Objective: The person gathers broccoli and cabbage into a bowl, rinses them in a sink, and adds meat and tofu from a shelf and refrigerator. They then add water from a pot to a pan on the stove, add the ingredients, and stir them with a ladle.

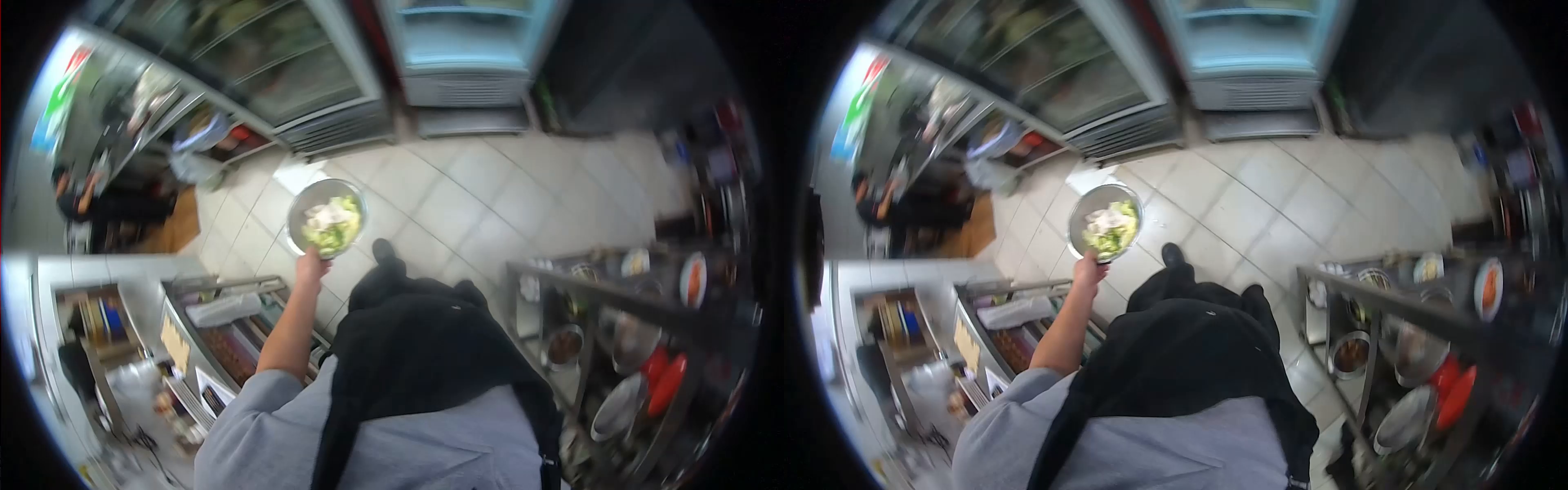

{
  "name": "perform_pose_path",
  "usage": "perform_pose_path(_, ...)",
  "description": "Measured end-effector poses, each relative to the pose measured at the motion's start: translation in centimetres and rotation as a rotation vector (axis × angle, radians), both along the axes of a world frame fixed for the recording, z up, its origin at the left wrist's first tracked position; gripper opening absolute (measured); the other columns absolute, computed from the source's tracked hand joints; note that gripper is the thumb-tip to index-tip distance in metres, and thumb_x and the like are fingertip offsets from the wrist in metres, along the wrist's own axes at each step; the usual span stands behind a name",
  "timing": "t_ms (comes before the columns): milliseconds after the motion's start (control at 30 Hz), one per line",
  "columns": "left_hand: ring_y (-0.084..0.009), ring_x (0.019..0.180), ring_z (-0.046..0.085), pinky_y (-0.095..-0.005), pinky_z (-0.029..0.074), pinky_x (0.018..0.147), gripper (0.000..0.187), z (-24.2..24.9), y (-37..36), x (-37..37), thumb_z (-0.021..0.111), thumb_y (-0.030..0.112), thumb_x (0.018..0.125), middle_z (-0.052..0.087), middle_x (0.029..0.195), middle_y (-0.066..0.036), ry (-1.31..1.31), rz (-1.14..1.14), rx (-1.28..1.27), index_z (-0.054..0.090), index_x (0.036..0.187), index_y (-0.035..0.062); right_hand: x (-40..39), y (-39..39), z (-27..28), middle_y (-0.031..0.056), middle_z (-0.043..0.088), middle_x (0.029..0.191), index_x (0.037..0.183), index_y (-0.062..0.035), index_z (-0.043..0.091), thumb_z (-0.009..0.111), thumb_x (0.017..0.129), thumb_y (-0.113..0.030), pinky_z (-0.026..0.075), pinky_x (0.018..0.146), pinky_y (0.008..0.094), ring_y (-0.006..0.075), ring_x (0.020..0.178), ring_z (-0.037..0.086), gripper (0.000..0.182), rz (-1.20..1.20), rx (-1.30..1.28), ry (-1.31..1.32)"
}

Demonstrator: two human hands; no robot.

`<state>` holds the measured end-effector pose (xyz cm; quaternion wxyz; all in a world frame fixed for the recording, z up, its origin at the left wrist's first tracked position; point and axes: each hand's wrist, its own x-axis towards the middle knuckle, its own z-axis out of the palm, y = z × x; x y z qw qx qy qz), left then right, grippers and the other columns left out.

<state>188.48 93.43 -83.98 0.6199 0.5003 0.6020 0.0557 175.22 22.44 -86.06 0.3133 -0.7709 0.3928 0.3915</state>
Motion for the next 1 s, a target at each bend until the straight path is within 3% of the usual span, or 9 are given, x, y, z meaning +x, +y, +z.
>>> perform_pose_path(167,-0.0183,0.056,0.06,-0.0301,0.044,0.048,0.039,-0.9,8.3,-0.6,0.049,0.031,0.09,0.064,0.074,-0.014,-0.143,0.156,0.001,0.059,0.096,-0.0059,19.2,9.8,1.4,0.0133,0.065,0.089,0.093,-0.0044,0.065,0.053,0.088,-0.018,0.047,0.064,0.0331,0.0256,0.075,0.061,0.019,0.124,0.047,-0.227)
perform_pose_path(233,-0.0181,0.051,0.06,-0.03,0.047,0.049,0.028,-0.3,10.2,-1.1,0.049,0.024,0.084,0.062,0.067,-0.011,-0.141,0.149,0.004,0.058,0.085,-0.0024,26.8,14.4,2.4,0.0121,0.064,0.088,0.093,-0.0044,0.064,0.053,0.088,-0.016,0.047,0.06,0.0319,0.0237,0.071,0.06,0.017,0.199,0.091,-0.334)
perform_pose_path(433,-0.0186,0.049,0.059,-0.0305,0.043,0.045,0.037,-2.4,15.4,-5.9,0.046,0.028,0.087,0.063,0.068,-0.013,-0.1,0.29,0.02,0.06,0.09,-0.0059,41.5,30.4,6.0,0.0086,0.062,0.083,0.093,-0.0042,0.061,0.053,0.087,-0.011,0.045,0.049,0.0282,0.0182,0.059,0.059,0.011,0.414,0.25,-0.519)
perform_pose_path(600,-0.0169,0.049,0.06,-0.0297,0.042,0.043,0.037,-3.7,18.4,-10.3,0.045,0.027,0.09,0.064,0.066,-0.013,-0.066,0.435,-0.024,0.062,0.091,-0.0048,44.8,38.8,6.3,0.0056,0.061,0.079,0.093,-0.0041,0.058,0.054,0.086,-0.006,0.044,0.039,0.0251,0.0136,0.049,0.057,0.009,0.54,0.351,-0.503)
perform_pose_path(800,-0.018,0.046,0.06,-0.0298,0.043,0.041,0.037,-4.8,18.8,-14.4,0.046,0.028,0.09,0.064,0.067,-0.013,-0.087,0.637,-0.024,0.062,0.092,-0.0057,44.6,48.1,5.6,0.0061,0.061,0.075,0.092,-0.0026,0.061,0.059,0.081,-0.006,0.045,0.041,0.0276,0.0156,0.051,0.06,0.011,0.79,0.213,-0.308)
perform_pose_path(867,-0.0162,0.049,0.06,-0.0288,0.045,0.045,0.034,-4.9,18.7,-16.1,0.048,0.027,0.09,0.066,0.074,-0.01,-0.037,0.657,-0.082,0.059,0.102,-0.0023,44.3,49.8,4.8,0.0062,0.062,0.073,0.091,-0.0021,0.062,0.06,0.079,-0.006,0.045,0.042,0.0284,0.0163,0.052,0.06,0.013,0.866,0.19,-0.244)
perform_pose_path(1000,-0.0167,0.049,0.061,-0.0297,0.046,0.045,0.036,-4.6,18.9,-17.6,0.046,0.026,0.09,0.067,0.077,-0.012,-0.027,0.726,-0.091,0.059,0.106,-0.0033,43.7,54.2,6.3,0.0066,0.062,0.072,0.091,-0.0019,0.063,0.063,0.077,-0.007,0.045,0.042,0.0297,0.0178,0.052,0.062,0.014,0.97,0.203,-0.228)
